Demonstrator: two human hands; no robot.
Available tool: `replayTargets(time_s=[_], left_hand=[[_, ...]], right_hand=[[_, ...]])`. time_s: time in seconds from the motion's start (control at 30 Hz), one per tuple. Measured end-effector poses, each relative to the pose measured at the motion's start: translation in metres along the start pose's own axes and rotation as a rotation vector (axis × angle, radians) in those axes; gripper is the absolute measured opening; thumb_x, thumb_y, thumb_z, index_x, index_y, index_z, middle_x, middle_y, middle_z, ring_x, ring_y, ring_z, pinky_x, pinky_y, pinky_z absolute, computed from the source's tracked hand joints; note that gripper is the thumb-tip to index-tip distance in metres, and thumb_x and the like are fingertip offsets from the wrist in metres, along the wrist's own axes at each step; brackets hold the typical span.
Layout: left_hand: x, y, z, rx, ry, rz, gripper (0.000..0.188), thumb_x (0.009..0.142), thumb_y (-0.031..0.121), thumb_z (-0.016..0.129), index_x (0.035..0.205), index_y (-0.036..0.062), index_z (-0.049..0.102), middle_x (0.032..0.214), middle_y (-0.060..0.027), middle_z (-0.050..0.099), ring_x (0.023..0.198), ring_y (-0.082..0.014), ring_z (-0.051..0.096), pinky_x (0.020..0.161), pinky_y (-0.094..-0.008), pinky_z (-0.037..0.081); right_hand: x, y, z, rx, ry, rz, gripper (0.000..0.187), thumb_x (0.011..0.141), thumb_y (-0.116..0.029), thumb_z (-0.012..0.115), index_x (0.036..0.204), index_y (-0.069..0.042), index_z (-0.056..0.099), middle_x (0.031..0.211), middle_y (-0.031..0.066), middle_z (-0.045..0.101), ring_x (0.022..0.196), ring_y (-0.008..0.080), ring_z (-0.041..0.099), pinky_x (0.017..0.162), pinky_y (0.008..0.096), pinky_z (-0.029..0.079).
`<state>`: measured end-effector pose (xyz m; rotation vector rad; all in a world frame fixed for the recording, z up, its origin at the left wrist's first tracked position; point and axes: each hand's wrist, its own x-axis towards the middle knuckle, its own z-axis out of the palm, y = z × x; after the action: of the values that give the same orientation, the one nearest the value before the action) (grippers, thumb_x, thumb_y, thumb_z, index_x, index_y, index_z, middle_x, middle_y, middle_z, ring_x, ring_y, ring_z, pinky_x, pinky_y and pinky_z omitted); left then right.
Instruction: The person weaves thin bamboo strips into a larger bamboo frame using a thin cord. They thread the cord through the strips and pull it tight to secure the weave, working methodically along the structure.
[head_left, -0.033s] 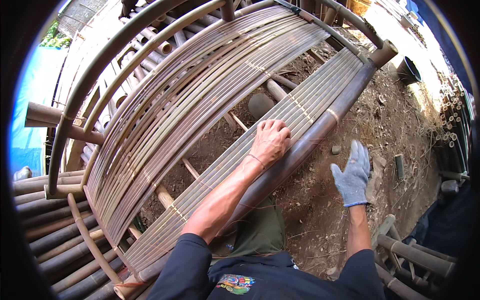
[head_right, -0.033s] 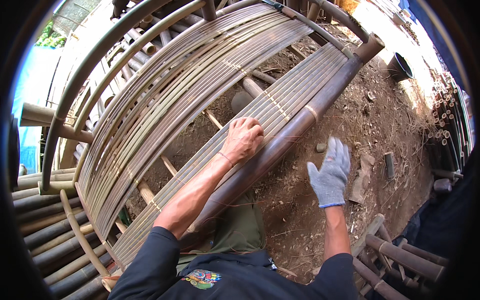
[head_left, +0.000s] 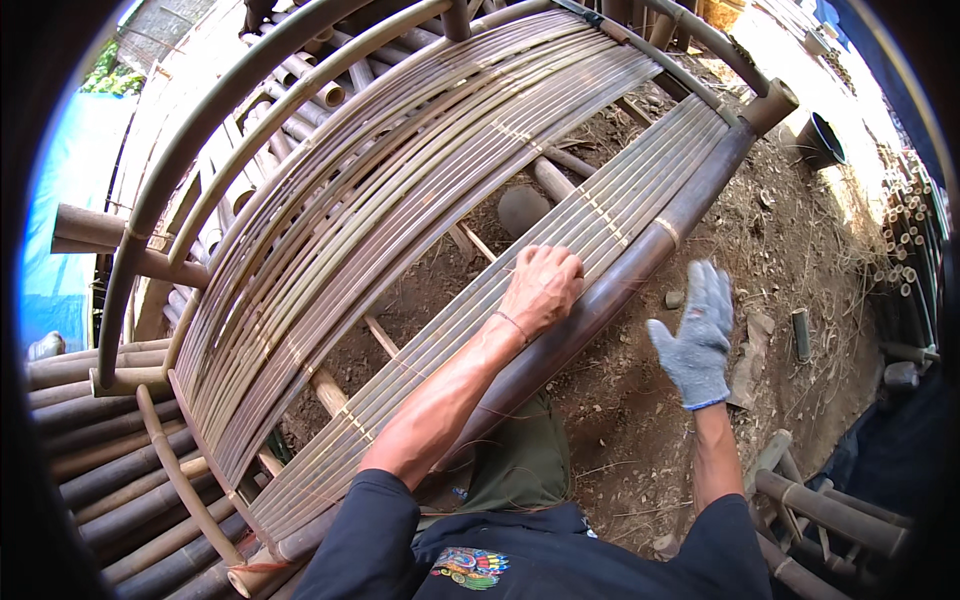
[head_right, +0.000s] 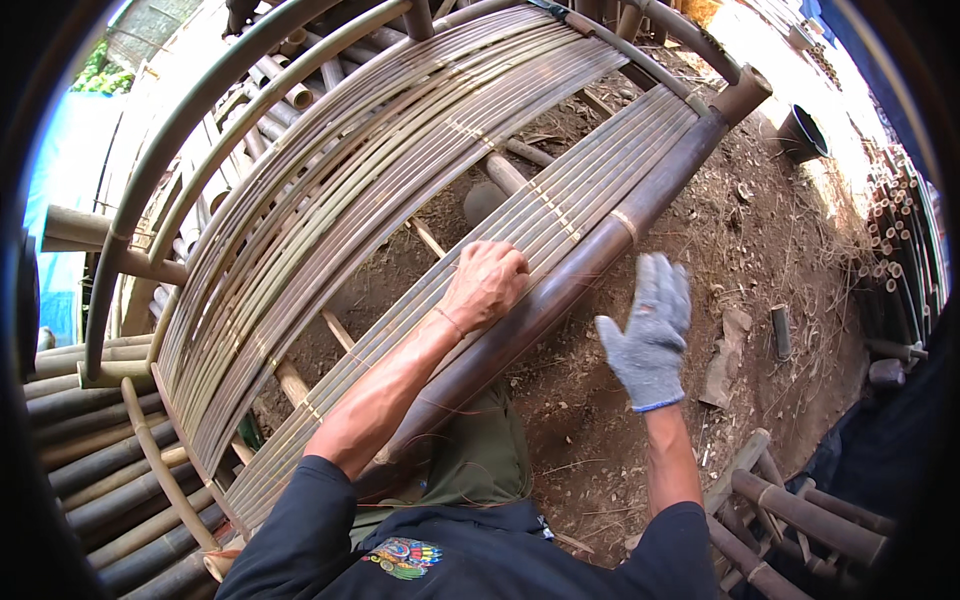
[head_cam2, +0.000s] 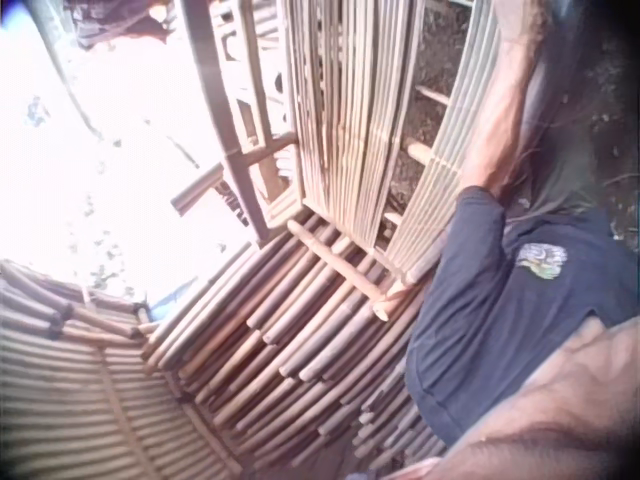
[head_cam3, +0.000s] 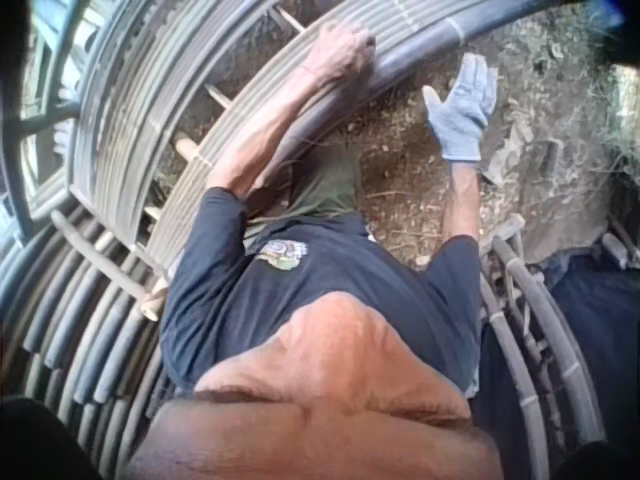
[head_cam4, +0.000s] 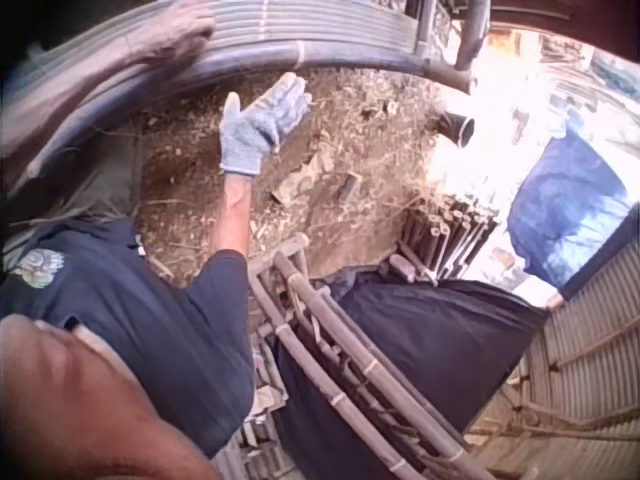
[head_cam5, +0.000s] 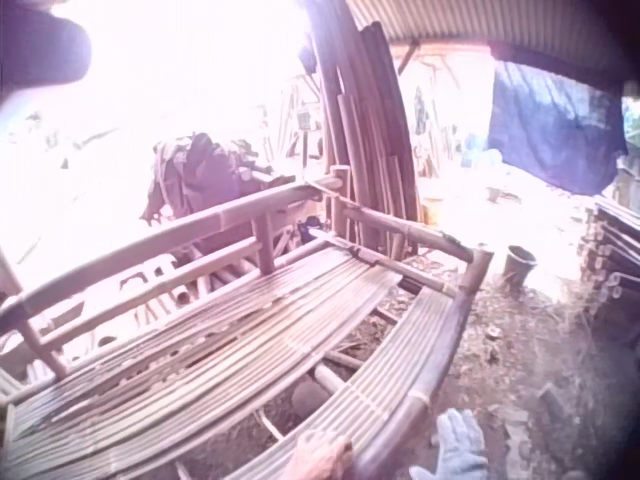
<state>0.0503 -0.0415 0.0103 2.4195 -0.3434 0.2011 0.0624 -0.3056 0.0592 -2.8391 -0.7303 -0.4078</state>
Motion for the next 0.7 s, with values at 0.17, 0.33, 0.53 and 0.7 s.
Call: replayTargets(time_s=[0.17, 0.33, 0.53, 0.7], left_hand=[[-0.005, 0.021, -0.048, -0.248, 0.226, 0.037, 0.011, 0.088, 0.009, 0.064, 0.092, 0.0019, 0.057, 0.087, -0.0141, 0.058, 0.080, -0.0314, 0.060, 0.075, -0.0393, 0.050], [-0.049, -0.039, -0.085, -0.197, 0.413, -0.662, 0.015, 0.079, 0.012, 0.063, 0.091, 0.0024, 0.065, 0.082, -0.0139, 0.063, 0.076, -0.0251, 0.063, 0.073, -0.0370, 0.052], [-0.052, -0.108, -0.043, -0.286, 0.143, -0.956, 0.028, 0.076, 0.008, 0.054, 0.095, 0.0028, 0.074, 0.090, -0.0219, 0.071, 0.085, -0.0365, 0.069, 0.081, -0.0401, 0.053], [-0.040, -0.122, -0.035, -0.706, 0.033, -1.048, 0.012, 0.078, 0.008, 0.071, 0.078, -0.0017, 0.063, 0.067, -0.0002, 0.056, 0.061, -0.0104, 0.051, 0.052, -0.0296, 0.040]], right_hand=[[0.095, -0.040, -0.009, 0.974, -0.882, -0.094, 0.036, 0.085, -0.017, 0.072, 0.117, 0.000, 0.065, 0.106, 0.0133, 0.068, 0.088, 0.0220, 0.069, 0.076, 0.0328, 0.057], [0.188, -0.035, -0.010, 1.292, -0.402, 0.220, 0.019, 0.097, -0.022, 0.062, 0.101, -0.006, 0.071, 0.066, -0.0007, 0.054, 0.053, 0.0065, 0.052, 0.049, 0.0231, 0.053], [0.203, -0.124, 0.126, -0.148, -0.035, -0.643, 0.017, 0.085, -0.018, 0.058, 0.079, -0.014, 0.073, 0.084, 0.0084, 0.071, 0.080, 0.0274, 0.070, 0.071, 0.0415, 0.054], [0.209, -0.178, 0.173, 0.183, -1.069, -0.776, 0.026, 0.078, -0.022, 0.062, 0.092, -0.006, 0.075, 0.094, 0.0215, 0.071, 0.083, 0.0384, 0.070, 0.071, 0.0453, 0.054]])
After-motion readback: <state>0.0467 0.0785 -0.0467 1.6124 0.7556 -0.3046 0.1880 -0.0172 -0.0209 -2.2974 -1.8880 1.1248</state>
